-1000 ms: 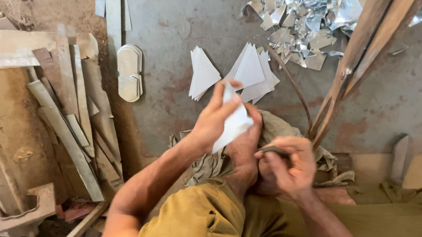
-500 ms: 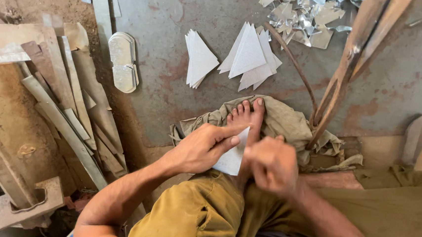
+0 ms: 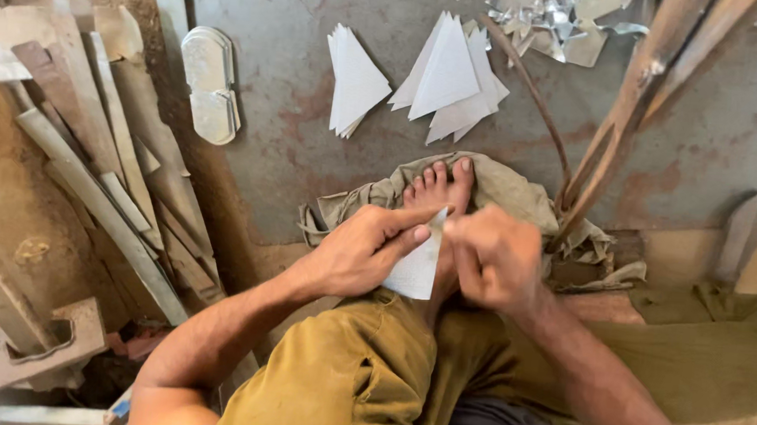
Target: The person sits on the floor and repeatedly smooths the edges of small triangular paper pieces using a small metal tool. They pick up each piece, run the tool along the edges, and place it into a growing stack.
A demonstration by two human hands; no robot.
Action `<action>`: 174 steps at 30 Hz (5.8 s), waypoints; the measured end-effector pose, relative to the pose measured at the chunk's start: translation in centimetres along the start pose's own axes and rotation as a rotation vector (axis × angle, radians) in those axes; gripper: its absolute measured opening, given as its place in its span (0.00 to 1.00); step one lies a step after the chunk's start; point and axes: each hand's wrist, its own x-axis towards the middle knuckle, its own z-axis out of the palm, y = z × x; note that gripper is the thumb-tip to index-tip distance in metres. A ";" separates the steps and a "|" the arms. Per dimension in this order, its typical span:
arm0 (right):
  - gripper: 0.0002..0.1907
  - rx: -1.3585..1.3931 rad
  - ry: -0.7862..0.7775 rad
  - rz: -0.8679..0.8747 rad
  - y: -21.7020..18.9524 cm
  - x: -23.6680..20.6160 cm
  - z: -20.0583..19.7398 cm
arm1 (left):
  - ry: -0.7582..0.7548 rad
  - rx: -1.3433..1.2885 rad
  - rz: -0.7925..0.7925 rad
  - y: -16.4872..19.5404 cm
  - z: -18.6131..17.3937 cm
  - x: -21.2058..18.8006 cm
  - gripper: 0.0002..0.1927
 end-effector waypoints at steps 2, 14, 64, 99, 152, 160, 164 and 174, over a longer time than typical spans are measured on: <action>0.23 -0.002 0.015 -0.008 -0.1 -0.1 0.0 | 0.015 -0.052 0.029 -0.1 0.1 0.0 0.21; 0.22 0.029 -0.026 -0.087 -0.9 -0.4 -0.2 | 0.059 -0.093 0.086 -1.5 0.4 0.1 0.20; 0.15 0.239 0.324 0.303 2.0 2.6 1.8 | 0.296 -1.051 0.514 0.0 0.1 5.9 0.25; 0.13 -0.089 0.231 -0.069 -0.8 5.4 1.3 | 0.403 -1.267 0.497 1.7 2.9 6.1 0.40; 0.22 0.012 0.005 -0.125 -0.4 -0.8 0.1 | -0.041 0.008 0.110 1.7 -0.8 0.3 0.21; 0.22 0.053 0.014 -0.044 -1.0 -0.7 0.5 | -0.075 -0.074 0.029 0.1 -0.4 0.3 0.22; 0.21 0.010 0.034 -0.006 -1.4 0.4 0.2 | -0.029 -0.089 0.097 -0.4 -0.2 0.2 0.21; 0.22 -0.052 0.051 0.003 -1.0 0.4 -0.1 | -0.049 -0.145 0.049 -1.7 0.6 0.3 0.23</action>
